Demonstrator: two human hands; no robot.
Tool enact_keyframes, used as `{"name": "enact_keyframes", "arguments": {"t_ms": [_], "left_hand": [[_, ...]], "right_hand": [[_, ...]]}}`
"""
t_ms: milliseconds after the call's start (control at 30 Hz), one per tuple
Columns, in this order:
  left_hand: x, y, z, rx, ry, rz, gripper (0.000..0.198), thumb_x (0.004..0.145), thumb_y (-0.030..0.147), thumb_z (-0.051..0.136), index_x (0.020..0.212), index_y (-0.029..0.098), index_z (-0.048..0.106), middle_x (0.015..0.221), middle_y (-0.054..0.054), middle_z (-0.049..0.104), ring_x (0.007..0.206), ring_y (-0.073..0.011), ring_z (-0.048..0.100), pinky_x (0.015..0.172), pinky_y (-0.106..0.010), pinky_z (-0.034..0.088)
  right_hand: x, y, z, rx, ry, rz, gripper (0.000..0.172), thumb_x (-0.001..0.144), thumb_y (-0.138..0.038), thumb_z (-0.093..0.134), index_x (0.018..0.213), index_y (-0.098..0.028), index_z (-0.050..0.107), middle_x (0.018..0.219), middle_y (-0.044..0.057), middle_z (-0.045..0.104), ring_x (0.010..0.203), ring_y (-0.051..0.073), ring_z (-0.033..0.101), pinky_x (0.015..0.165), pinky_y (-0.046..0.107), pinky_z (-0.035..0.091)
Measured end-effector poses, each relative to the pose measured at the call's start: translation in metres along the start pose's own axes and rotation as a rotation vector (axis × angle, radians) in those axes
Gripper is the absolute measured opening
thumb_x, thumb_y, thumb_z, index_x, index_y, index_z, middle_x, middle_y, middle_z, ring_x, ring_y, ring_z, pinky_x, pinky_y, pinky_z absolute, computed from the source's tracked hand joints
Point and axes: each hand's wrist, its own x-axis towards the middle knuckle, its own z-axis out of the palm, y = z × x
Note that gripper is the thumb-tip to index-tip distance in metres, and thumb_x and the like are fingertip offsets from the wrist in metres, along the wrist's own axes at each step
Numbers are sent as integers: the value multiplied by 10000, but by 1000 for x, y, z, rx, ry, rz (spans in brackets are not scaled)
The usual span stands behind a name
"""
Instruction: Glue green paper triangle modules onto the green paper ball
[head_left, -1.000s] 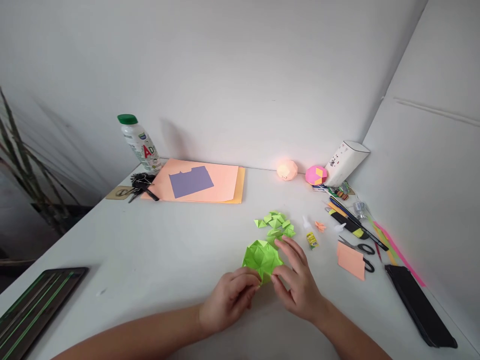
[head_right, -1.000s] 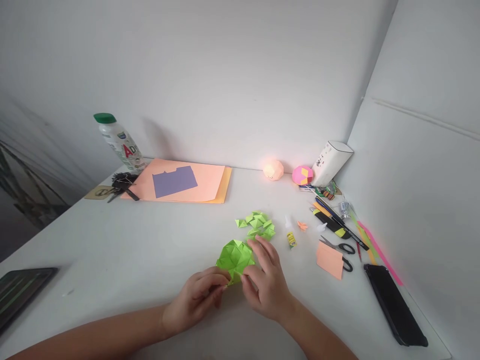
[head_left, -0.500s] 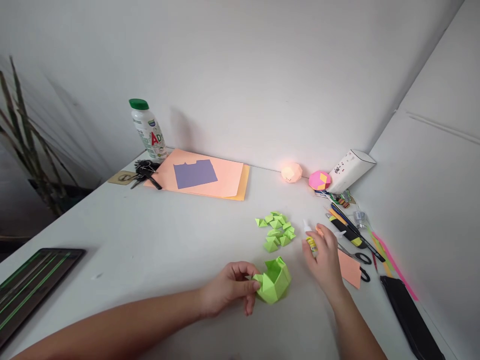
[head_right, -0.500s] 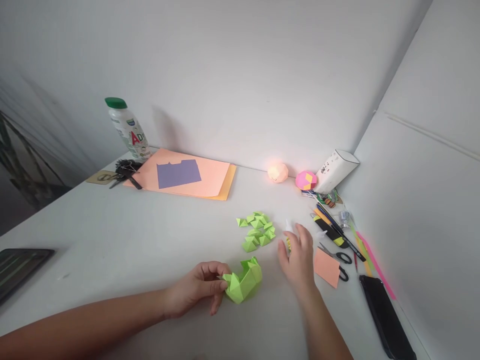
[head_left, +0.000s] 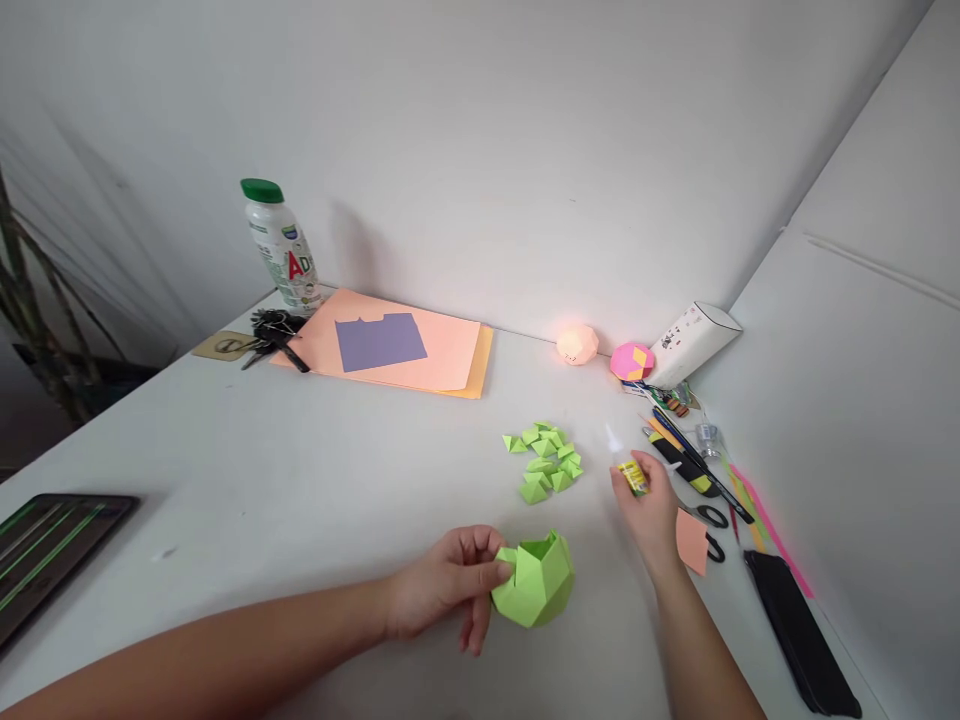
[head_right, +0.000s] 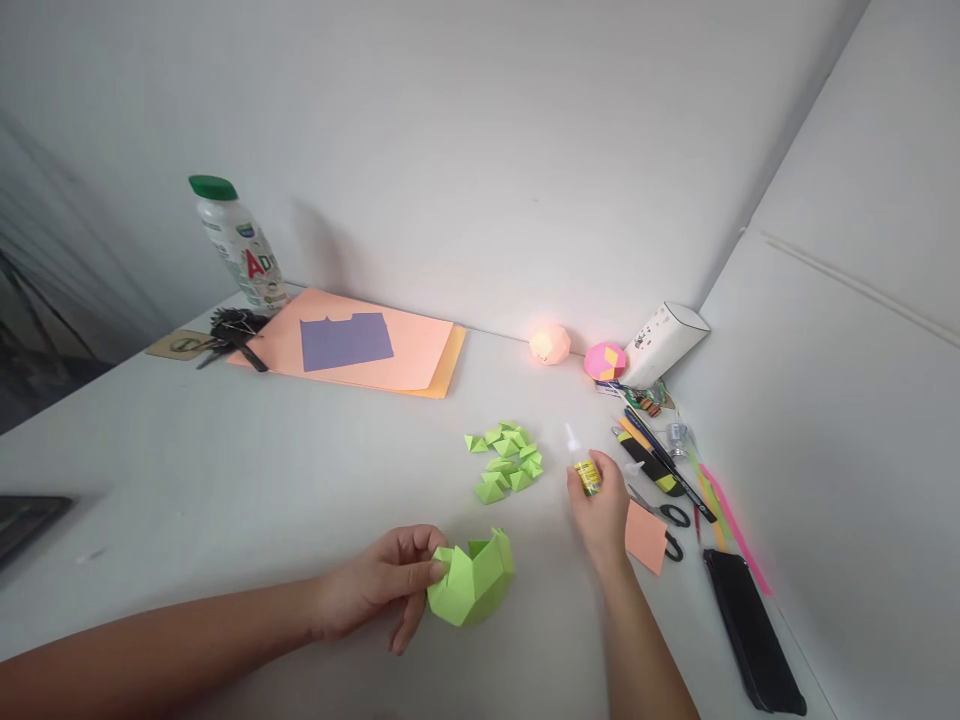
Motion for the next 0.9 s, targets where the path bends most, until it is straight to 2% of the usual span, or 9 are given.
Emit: {"name": "enact_keyframes", "arguments": {"t_ms": [67,100,167,233,267,367,533,767,900], "left_hand": [[1,-2,0,21,-33,-18,397,705,462,712,794,185,441,381,64,577,287,-109,534,290,-145,360],[1,-2,0,26,-37,-30,402,693,459,724,795,184,450,386,66,577,292,-110,540,291,-147,365],[1,-2,0,37,-28,-45,410,669,462,741,789,180,468,393,75,565,307,-116,556,290,-149,371],[1,-1,1,56,-10,-48,415,655,466,748,791,173,487,412,76,562,320,-113,563,290,-149,367],[1,0,2,67,-1,-52,418,651,469,749,794,168,496,422,75,563,323,-108,559,290,-148,362],[0,4,4,95,2,-60,431,653,480,739,835,149,531,451,74,559,321,-83,534,295,-145,346],[1,3,3,89,-10,-48,443,651,481,737,864,148,538,456,76,560,309,-72,509,297,-145,341],[2,1,-1,18,-11,-15,389,643,429,763,817,153,550,411,77,543,321,-81,525,295,-135,350],[2,3,-2,13,-46,-25,381,665,417,754,859,135,586,482,48,598,337,-81,555,293,-133,358]], "right_hand": [[-7,-22,-10,160,-20,-27,297,916,-375,403,1174,-246,334,737,9,572,651,202,607,645,377,511],[-13,-35,-16,404,-64,-52,258,931,-363,388,1162,-282,306,702,-13,557,604,191,596,621,374,511],[-28,-61,-28,710,-171,-132,226,914,-386,447,1095,-337,321,719,-16,562,621,198,593,589,366,508],[-43,-83,-38,804,-272,-148,247,874,-386,538,1051,-346,371,833,14,558,597,178,577,521,328,500],[-50,-90,-41,796,-315,-147,238,864,-384,558,1044,-332,411,910,42,543,592,166,566,475,298,488],[-62,-102,-41,712,-359,-169,193,853,-368,582,1006,-295,491,1043,99,509,806,220,590,553,299,526],[-67,-107,-27,777,-289,-117,252,838,-406,592,986,-259,451,917,79,501,776,208,568,561,286,521],[-79,-106,-14,718,-307,-399,322,832,-176,590,1075,-246,390,929,72,538,796,201,589,646,335,526],[-79,-101,-11,740,-236,-235,290,838,-196,584,1066,-232,409,934,70,522,759,173,564,593,278,505]]}}
